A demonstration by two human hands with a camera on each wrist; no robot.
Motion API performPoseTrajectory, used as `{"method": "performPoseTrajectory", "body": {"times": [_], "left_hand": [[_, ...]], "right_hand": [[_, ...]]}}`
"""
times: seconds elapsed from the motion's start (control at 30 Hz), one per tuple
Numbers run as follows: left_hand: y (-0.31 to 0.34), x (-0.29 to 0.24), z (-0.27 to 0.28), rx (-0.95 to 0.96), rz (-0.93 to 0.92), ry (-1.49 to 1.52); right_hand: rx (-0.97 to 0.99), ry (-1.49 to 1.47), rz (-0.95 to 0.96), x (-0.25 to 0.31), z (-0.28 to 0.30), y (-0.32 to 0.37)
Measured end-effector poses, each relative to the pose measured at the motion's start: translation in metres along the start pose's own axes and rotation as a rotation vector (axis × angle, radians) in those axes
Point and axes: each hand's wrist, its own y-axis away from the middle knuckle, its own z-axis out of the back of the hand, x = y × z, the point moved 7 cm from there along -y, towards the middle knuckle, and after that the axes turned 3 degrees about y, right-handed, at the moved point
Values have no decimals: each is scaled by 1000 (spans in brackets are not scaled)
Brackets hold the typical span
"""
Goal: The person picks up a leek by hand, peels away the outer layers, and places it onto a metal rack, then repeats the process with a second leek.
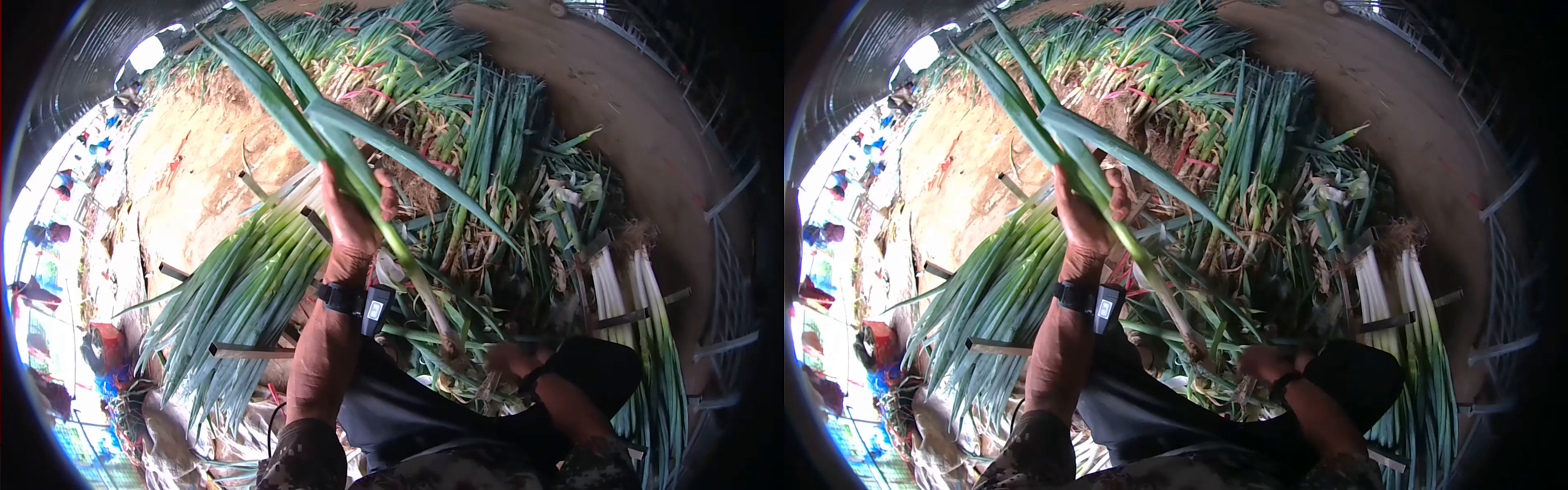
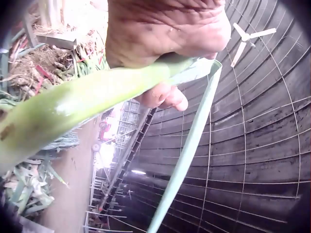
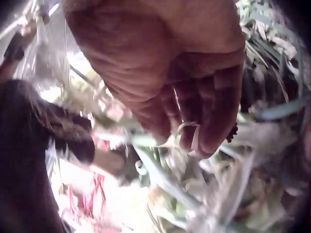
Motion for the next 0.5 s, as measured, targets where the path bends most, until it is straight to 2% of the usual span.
{"method": "performPoseTrajectory", "body": {"times": [0.03, 0.1, 0.17, 0.23, 0.3, 0.33, 0.43, 0.5], "left_hand": [[2, 2, -3, 30, 29, -3], [3, 17, -2, -13, 120, 81], [7, 26, -14, -31, 132, 97], [9, 32, -19, -72, 152, 149], [10, 36, -19, -112, 118, 70], [9, 42, -11, -115, 137, 53], [12, 46, -8, -157, 121, 0], [16, 44, -16, -209, 85, 19]], "right_hand": [[-169, -80, 21, 3, 36, 3], [-363, -430, -149, 55, 173, 6], [-642, -733, -6, 74, 233, -5], [-644, -919, 93, 97, 264, -18], [-742, -834, 134, 138, 316, -12], [-696, -888, 107, 149, 324, -15], [-809, -916, 188, 151, 327, -39], [-809, -1030, 171, 146, 319, -43]]}}
